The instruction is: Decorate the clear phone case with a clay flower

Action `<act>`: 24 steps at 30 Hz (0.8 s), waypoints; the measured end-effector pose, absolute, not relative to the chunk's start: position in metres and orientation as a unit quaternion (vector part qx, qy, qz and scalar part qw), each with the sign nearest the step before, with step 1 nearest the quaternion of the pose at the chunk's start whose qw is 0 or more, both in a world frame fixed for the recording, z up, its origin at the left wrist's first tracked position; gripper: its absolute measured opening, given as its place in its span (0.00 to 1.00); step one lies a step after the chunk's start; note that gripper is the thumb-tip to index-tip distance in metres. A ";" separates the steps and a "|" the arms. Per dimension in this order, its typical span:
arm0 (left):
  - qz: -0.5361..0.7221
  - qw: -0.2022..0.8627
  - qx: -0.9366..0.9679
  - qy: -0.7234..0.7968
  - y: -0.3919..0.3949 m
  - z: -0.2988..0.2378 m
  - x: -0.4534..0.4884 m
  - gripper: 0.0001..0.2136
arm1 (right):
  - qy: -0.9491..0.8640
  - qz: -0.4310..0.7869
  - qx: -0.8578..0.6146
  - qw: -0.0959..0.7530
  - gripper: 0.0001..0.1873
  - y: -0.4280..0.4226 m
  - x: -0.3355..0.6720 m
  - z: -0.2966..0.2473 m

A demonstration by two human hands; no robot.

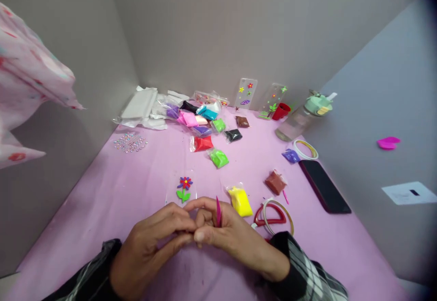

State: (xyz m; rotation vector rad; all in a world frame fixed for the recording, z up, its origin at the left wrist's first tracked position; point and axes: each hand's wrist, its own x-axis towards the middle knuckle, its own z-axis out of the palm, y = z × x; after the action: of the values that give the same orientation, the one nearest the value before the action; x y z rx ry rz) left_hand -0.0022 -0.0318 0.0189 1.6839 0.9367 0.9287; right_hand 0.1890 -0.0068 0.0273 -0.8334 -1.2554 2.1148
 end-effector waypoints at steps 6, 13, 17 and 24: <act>0.426 0.658 0.429 0.449 -0.018 0.016 -0.011 0.03 | -0.461 0.729 -0.401 0.309 0.16 0.011 0.194 0.042; 0.430 0.748 0.245 0.442 -0.007 0.010 -0.021 0.15 | -0.540 0.574 -0.528 0.317 0.30 0.019 0.204 0.045; 0.345 0.659 0.374 0.554 -0.017 -0.013 -0.024 0.17 | -0.568 0.554 -0.545 0.271 0.25 0.021 0.196 0.036; 0.312 0.384 0.704 0.509 -0.017 -0.030 -0.012 0.12 | -0.493 0.634 -0.516 0.297 0.11 0.033 0.182 0.023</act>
State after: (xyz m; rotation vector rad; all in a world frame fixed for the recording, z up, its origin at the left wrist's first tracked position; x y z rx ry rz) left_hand -0.0120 -0.0174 -0.0303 1.7955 1.2974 0.7949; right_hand 0.1822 0.0333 0.0226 -1.3719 -1.3118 1.6859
